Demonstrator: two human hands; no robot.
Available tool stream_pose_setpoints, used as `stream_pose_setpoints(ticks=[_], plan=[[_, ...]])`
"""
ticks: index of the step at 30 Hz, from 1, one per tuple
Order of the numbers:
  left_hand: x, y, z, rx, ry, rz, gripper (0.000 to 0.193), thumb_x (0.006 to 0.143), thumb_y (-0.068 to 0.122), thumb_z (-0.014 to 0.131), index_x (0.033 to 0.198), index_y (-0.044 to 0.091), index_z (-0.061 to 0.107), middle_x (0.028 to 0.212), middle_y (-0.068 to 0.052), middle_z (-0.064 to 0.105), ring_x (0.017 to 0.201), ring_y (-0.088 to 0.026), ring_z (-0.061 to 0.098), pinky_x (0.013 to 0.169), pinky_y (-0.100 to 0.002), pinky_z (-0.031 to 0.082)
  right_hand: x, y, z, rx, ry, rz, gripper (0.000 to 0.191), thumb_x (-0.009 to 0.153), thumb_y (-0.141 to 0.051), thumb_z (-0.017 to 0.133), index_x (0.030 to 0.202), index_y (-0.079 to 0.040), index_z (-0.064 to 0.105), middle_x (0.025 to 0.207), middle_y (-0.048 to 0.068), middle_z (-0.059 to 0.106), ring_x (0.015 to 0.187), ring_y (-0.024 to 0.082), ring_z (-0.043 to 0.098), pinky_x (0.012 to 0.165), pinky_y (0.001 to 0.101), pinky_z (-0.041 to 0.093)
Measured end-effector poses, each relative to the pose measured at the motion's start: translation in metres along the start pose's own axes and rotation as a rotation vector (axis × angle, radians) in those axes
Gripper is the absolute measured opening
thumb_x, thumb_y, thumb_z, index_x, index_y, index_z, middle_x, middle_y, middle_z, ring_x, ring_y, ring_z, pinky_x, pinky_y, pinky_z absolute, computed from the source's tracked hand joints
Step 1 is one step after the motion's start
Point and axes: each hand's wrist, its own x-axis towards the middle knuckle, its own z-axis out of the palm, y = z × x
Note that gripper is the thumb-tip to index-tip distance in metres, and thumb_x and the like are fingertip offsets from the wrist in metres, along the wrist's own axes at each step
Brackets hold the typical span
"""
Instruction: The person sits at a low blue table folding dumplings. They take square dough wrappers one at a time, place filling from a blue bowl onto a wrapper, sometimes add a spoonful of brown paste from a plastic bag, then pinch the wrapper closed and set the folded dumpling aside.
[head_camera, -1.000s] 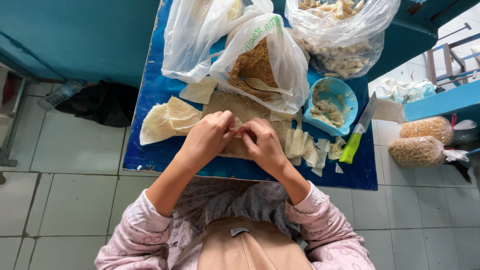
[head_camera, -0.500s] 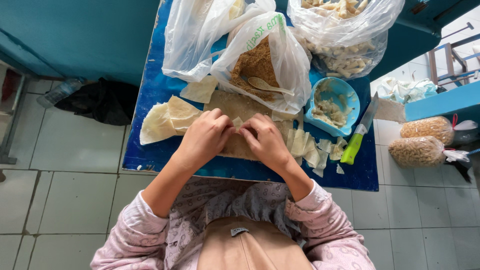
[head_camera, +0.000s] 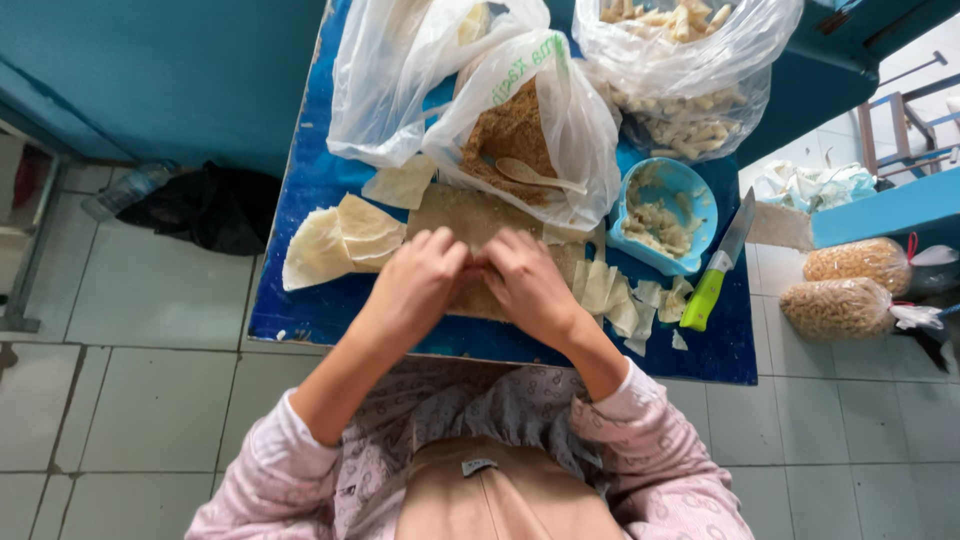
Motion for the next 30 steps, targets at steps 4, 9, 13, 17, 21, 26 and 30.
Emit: stream_pose_setpoints(ticks=[4, 9, 13, 17, 21, 26, 30], plan=[[-0.024, 0.022, 0.004, 0.125, 0.010, -0.029, 0.011, 0.085, 0.012, 0.065, 0.095, 0.007, 0.065, 0.096, -0.008, 0.058, 0.095, -0.028, 0.059, 0.080, -0.039, 0.050, -0.024, -0.009, 0.006, -0.139, 0.056, -0.068, 0.017, 0.085, -0.008, 0.069, 0.103, -0.006, 0.068, 0.104, 0.009, 0.063, 0.102, 0.031, 0.060, 0.089, 0.0427, 0.044], [-0.046, 0.051, 0.017, 0.556, 0.163, -0.087, 0.041, 0.090, 0.015, 0.061, 0.129, 0.006, 0.069, 0.127, -0.004, 0.061, 0.113, -0.020, 0.056, 0.093, -0.033, 0.045, -0.041, -0.023, 0.023, -0.561, 0.198, -0.162, 0.039, 0.087, -0.011, 0.066, 0.124, 0.000, 0.067, 0.119, 0.010, 0.065, 0.113, 0.025, 0.060, 0.097, 0.0392, 0.043], [-0.048, 0.056, 0.026, 0.642, 0.053, -0.176, 0.050, 0.093, 0.017, 0.058, 0.142, 0.005, 0.062, 0.152, -0.007, 0.051, 0.132, -0.021, 0.046, 0.107, -0.035, 0.036, -0.042, -0.030, 0.023, -0.643, 0.142, -0.055, 0.051, 0.082, -0.009, 0.064, 0.132, 0.001, 0.065, 0.123, 0.011, 0.066, 0.115, 0.025, 0.059, 0.098, 0.0383, 0.042], [-0.044, 0.053, 0.029, 0.657, 0.007, -0.198, 0.054, 0.092, 0.018, 0.057, 0.144, 0.008, 0.059, 0.159, -0.009, 0.043, 0.142, -0.023, 0.039, 0.115, -0.039, 0.030, -0.039, -0.030, 0.020, -0.454, 0.230, -0.008, 0.049, 0.083, -0.006, 0.065, 0.131, 0.002, 0.065, 0.125, 0.014, 0.064, 0.118, 0.030, 0.057, 0.101, 0.0414, 0.041], [-0.038, 0.052, 0.019, 0.623, 0.004, -0.188, 0.055, 0.091, 0.018, 0.056, 0.145, 0.007, 0.058, 0.162, -0.010, 0.041, 0.147, -0.024, 0.035, 0.118, -0.041, 0.028, -0.031, -0.024, 0.020, -0.229, 0.221, -0.042, 0.027, 0.093, -0.008, 0.069, 0.120, -0.007, 0.067, 0.120, 0.007, 0.064, 0.120, 0.028, 0.057, 0.104, 0.0426, 0.040], [-0.017, 0.044, -0.037, 0.427, 0.024, -0.276, 0.061, 0.084, 0.008, 0.056, 0.144, 0.006, 0.057, 0.157, -0.013, 0.046, 0.143, -0.027, 0.042, 0.113, -0.043, 0.031, -0.023, -0.012, 0.018, -0.351, 0.189, -0.150, 0.032, 0.088, -0.008, 0.066, 0.120, -0.005, 0.069, 0.125, 0.011, 0.063, 0.121, 0.030, 0.057, 0.103, 0.0436, 0.039], [-0.016, 0.070, -0.110, 0.398, 0.053, -0.271, 0.055, 0.086, 0.007, 0.057, 0.142, 0.003, 0.057, 0.139, -0.016, 0.060, 0.112, -0.027, 0.061, 0.096, -0.040, 0.045, -0.018, -0.010, 0.021, -0.462, 0.164, -0.115, 0.041, 0.087, -0.006, 0.063, 0.127, 0.000, 0.070, 0.131, 0.012, 0.061, 0.123, 0.030, 0.056, 0.106, 0.0418, 0.039]])
